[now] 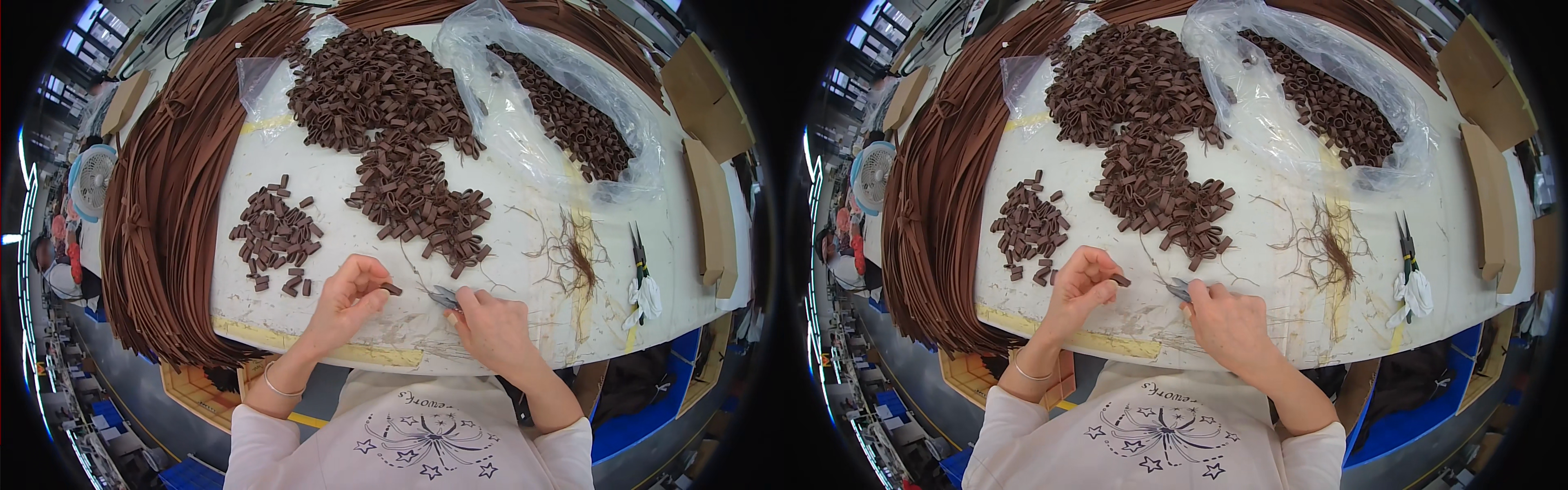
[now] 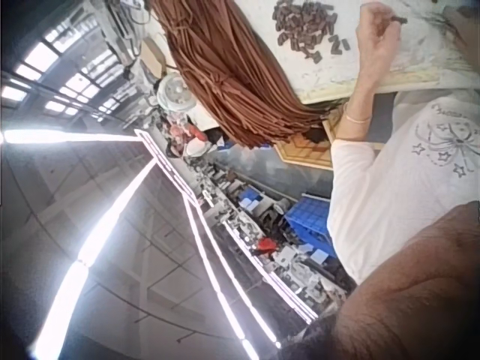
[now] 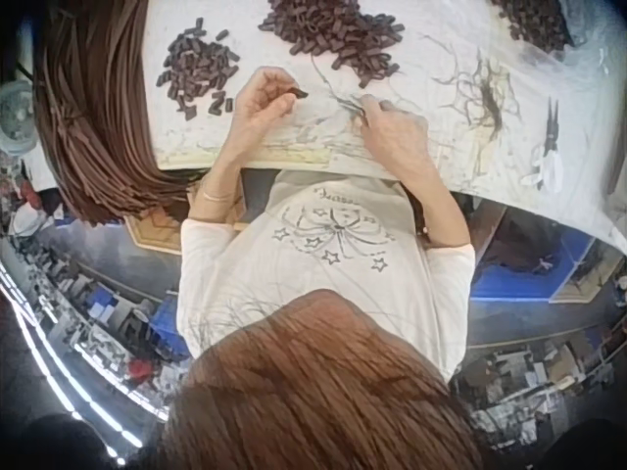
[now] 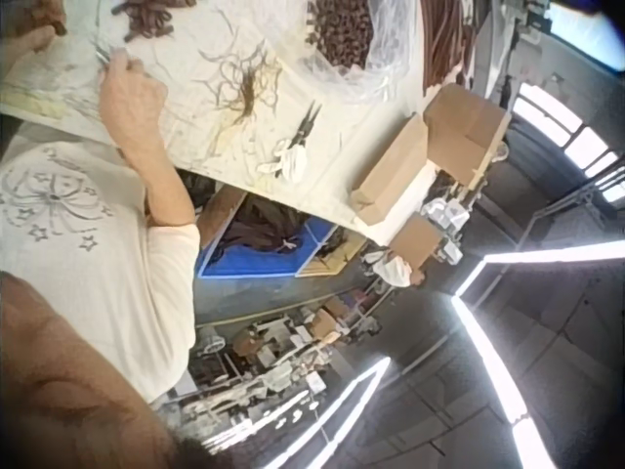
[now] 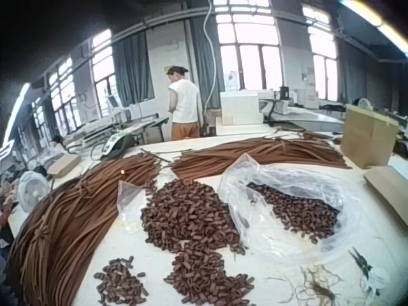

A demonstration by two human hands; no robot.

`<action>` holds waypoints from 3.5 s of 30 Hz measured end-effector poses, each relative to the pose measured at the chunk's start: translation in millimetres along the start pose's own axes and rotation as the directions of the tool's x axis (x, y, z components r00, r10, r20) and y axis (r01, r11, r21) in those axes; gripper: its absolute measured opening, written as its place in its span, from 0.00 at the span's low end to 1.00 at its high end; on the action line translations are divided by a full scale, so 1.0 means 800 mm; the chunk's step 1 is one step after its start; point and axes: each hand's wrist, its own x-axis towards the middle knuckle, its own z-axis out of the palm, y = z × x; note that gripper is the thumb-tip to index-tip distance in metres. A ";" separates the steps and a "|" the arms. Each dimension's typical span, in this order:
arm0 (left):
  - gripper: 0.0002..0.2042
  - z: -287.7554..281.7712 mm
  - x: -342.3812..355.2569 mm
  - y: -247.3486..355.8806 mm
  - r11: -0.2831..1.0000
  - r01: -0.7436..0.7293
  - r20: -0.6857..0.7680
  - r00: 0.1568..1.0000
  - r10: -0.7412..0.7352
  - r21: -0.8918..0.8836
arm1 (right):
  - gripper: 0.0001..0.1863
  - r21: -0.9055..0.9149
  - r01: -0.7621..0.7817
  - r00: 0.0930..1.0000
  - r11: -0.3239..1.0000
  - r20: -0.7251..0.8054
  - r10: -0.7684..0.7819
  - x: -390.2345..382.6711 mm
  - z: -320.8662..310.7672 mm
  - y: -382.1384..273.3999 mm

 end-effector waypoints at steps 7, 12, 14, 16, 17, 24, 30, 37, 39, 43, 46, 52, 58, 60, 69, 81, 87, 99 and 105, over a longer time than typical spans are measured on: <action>0.07 -0.074 0.000 0.034 0.166 0.041 -0.136 0.775 0.617 0.985 | 0.10 -0.147 -0.343 0.937 0.928 -0.130 0.325 -0.059 -0.058 0.077; 0.10 -0.044 0.024 0.033 0.167 -0.289 0.133 0.785 0.606 0.943 | 0.11 -0.175 -0.455 0.883 0.873 -0.213 0.418 -0.064 -0.076 0.062; 0.12 -0.014 0.039 0.022 0.244 -0.409 0.261 0.843 0.470 0.879 | 0.11 -0.072 -0.383 0.912 0.921 -0.188 0.365 -0.052 -0.070 0.044; 0.14 0.006 0.048 0.004 0.182 -0.450 0.354 0.848 0.394 0.874 | 0.12 -0.031 -0.310 0.938 0.950 -0.175 0.300 -0.042 -0.057 0.032; 0.15 0.014 0.046 -0.008 0.170 -0.461 0.374 0.846 0.380 0.871 | 0.12 -0.026 -0.292 0.945 0.956 -0.162 0.284 -0.040 -0.055 0.029; 0.17 0.064 0.008 -0.017 0.234 -0.665 0.531 0.722 0.444 0.709 | 0.14 0.038 -0.322 0.924 0.946 -0.208 0.323 -0.036 -0.057 0.030; 0.16 0.006 0.045 -0.012 0.204 -0.504 0.377 0.810 0.449 0.839 | 0.13 0.036 -0.176 0.969 0.984 -0.172 0.179 -0.032 -0.032 0.027; 0.10 0.006 0.050 -0.028 0.134 -0.489 0.421 0.838 0.348 0.862 | 0.14 0.003 -0.371 0.898 0.929 -0.255 0.360 -0.059 -0.052 0.069; 0.09 0.019 0.044 -0.027 0.169 -0.525 0.453 0.827 0.332 0.834 | 0.14 0.100 -0.433 0.838 0.896 -0.322 0.441 -0.063 -0.066 0.067; 0.09 0.047 0.027 -0.040 0.188 -0.611 0.540 0.779 0.319 0.769 | 0.14 0.217 -0.323 0.830 0.921 -0.402 0.386 -0.057 -0.059 0.054; 0.08 0.043 0.029 -0.029 0.350 -0.656 0.530 0.751 0.394 0.669 | 0.14 0.167 -0.331 0.836 0.929 -0.405 0.370 -0.052 -0.054 0.057; 0.04 0.010 0.058 0.010 0.526 -0.455 0.169 0.848 0.502 0.719 | 0.15 0.175 -0.302 0.877 0.937 -0.335 0.345 -0.045 -0.054 0.042; 0.04 0.017 0.073 0.020 0.536 -0.457 0.237 0.872 0.429 0.710 | 0.15 -0.051 0.075 0.994 0.996 -0.081 -0.079 -0.007 0.011 -0.011; 0.04 0.016 0.072 0.021 0.524 -0.463 0.257 0.871 0.420 0.714 | 0.14 -0.081 0.023 0.997 0.996 -0.070 -0.029 -0.008 0.010 -0.005; 0.06 0.057 0.069 0.002 0.415 -0.442 0.336 0.891 0.305 0.795 | 0.12 -0.069 -0.473 0.835 0.878 -0.353 0.422 -0.065 -0.064 0.085; 0.09 0.074 0.081 -0.017 0.312 -0.408 0.301 0.892 0.336 0.858 | 0.13 -0.034 -0.517 0.797 0.855 -0.384 0.467 -0.037 -0.047 0.120; 0.04 0.052 0.077 -0.013 0.621 -0.356 0.197 0.930 0.312 0.698 | 0.13 0.143 -0.336 0.914 0.931 -0.189 0.359 -0.056 -0.057 0.088; 0.06 0.034 0.057 -0.006 0.902 0.305 0.152 0.951 -0.270 -0.304 | 0.13 0.147 -0.306 0.912 0.941 -0.237 0.334 -0.049 -0.085 0.069; 0.09 0.034 0.060 -0.015 0.888 0.288 0.142 0.957 -0.253 -0.358 | 0.12 -0.090 -0.254 0.965 0.963 -0.094 0.245 -0.041 -0.082 0.110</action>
